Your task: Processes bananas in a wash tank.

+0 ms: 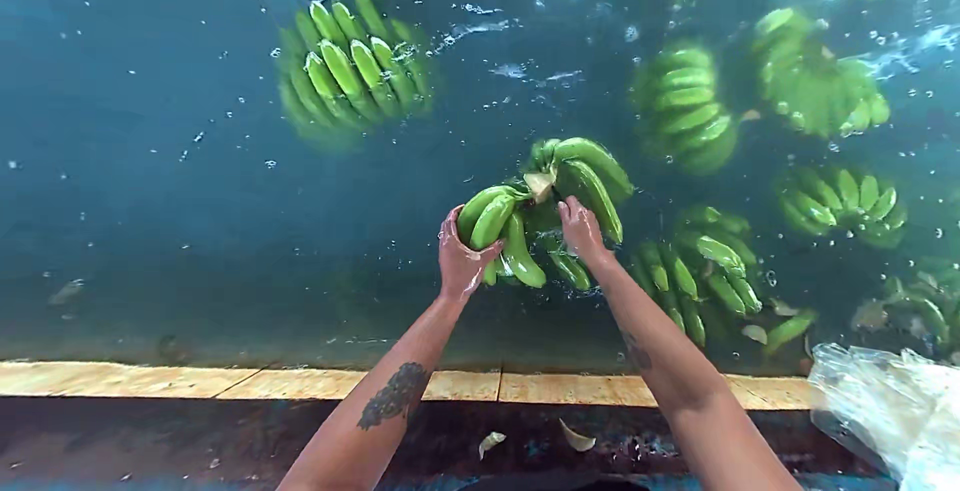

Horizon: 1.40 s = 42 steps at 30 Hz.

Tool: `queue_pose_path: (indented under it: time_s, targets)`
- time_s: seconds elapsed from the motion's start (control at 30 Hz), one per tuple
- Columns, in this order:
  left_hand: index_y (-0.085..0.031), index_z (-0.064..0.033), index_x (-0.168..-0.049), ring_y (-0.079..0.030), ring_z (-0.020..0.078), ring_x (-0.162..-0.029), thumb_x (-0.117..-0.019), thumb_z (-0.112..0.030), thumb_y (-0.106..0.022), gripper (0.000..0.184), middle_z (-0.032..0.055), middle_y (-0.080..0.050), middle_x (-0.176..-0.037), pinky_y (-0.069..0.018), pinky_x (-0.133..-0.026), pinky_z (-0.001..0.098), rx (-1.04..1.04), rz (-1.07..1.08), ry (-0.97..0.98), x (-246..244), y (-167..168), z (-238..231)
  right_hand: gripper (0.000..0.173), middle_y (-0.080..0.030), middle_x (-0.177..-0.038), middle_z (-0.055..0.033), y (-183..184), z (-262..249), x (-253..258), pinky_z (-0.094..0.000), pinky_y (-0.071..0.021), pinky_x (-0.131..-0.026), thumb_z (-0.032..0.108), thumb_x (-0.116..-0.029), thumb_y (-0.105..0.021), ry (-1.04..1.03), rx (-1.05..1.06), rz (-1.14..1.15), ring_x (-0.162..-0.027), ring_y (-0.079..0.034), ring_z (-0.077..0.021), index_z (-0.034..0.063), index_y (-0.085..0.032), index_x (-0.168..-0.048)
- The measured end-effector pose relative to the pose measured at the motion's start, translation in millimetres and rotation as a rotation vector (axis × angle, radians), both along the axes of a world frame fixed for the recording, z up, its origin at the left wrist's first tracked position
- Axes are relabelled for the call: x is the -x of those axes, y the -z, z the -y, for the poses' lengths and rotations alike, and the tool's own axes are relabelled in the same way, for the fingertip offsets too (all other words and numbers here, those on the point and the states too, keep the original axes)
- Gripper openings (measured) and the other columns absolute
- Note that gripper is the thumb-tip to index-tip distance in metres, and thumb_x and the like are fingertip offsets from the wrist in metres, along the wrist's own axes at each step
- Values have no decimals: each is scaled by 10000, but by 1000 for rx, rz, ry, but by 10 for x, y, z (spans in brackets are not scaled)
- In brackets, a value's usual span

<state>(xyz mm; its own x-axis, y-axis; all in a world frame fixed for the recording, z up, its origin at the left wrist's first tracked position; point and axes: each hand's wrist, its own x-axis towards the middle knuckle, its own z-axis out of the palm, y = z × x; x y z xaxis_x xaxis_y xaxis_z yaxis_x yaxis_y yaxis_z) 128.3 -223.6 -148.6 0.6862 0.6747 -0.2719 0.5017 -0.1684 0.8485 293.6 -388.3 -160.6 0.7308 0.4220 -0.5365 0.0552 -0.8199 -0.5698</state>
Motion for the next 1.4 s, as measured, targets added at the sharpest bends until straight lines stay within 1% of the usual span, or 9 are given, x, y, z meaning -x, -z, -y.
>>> queue_pose_path:
  time_s: [0.1, 0.3, 0.57, 0.7, 0.83, 1.07, 1.17, 1.27, 1.4]
  targets:
    - [-406, 25, -1491, -526, 381, -1318, -681, -223, -924, 993, 290, -525, -1410, -428, -1120, 513, -83, -24, 8, 73, -15, 171, 416, -696, -1047, -255, 151, 153, 100, -587, -529, -900, 295, -1116, -390, 69, -87, -7, -998, -687, -399, -26, -620, -1250]
    - [-440, 59, -1461, -542, 474, -1263, -681, -264, -913, 968, 333, -555, -1341, -431, -1082, 598, -238, 53, 83, 29, 63, 268, 341, -418, -588, 57, -447, 138, 651, -165, -356, -392, 250, -1141, -256, 703, -686, -702, -417, -373, -19, 67, -497, -984]
    - [-362, 97, -1482, -499, 360, -1341, -680, -176, -896, 1002, 325, -479, -1437, -414, -1141, 450, 39, 162, -170, 127, 94, 599, 492, -580, -788, -53, -219, 193, 422, -225, -434, -475, 366, -1073, -535, 661, -479, -382, -536, -500, -80, 20, -464, -1416]
    - [-225, 98, -1520, -499, 278, -1341, -740, -192, -882, 1060, 304, -432, -1472, -444, -1118, 365, 276, 139, -199, 448, -84, 959, 784, -575, -1391, -274, -6, -259, 446, -477, -452, -1106, 245, -898, -796, 471, -426, -179, -1289, -572, -335, -39, -397, -1510]
    - [-427, 127, -1390, -549, 328, -1237, -1028, -210, -594, 523, 303, -506, -1369, -494, -1026, 438, 382, -69, -86, 758, -109, 530, 699, -614, -1347, -264, -87, -291, 405, -523, -441, -1102, 185, -926, -738, 131, -246, -146, -1266, -589, -376, 0, -430, -1525]
    - [-321, -149, -1569, -548, 302, -1294, -1076, -589, -266, 663, 171, -509, -1477, -488, -1010, 536, 746, -83, -366, 304, -41, -396, 744, -596, -1393, -209, -320, 42, 556, -649, -479, -979, 202, -944, -701, -536, 59, -133, -1207, -613, -431, 346, -372, -1595]
    - [-298, -263, -1603, -516, 338, -1349, -1069, -575, -345, 620, 156, -476, -1529, -468, -1048, 585, 777, -159, -227, 348, 157, -502, 618, -625, -1366, -167, -500, 465, 597, -590, -493, -1016, 321, -924, -748, -319, 2, -139, -1209, -626, -361, 233, -531, -1496]
    - [-316, -194, -1578, -591, 351, -1243, -1072, -529, -394, 612, 186, -541, -1440, -533, -951, 579, 871, -251, -163, 593, 335, -357, 568, -676, -1116, -191, -510, 984, 624, -555, -517, -900, 455, -968, -667, 6, 3, -90, -1002, -658, -335, 20, -591, -1325]
    - [-417, -88, -1489, -670, 353, -1063, -1090, -427, -421, 524, 213, -630, -1276, -582, -808, 558, 969, -296, -123, 683, 404, -60, 479, -685, -961, -154, -294, 1318, 762, -518, -526, -826, 433, -1066, -499, 163, 50, -167, -864, -662, -295, 9, -614, -1257]
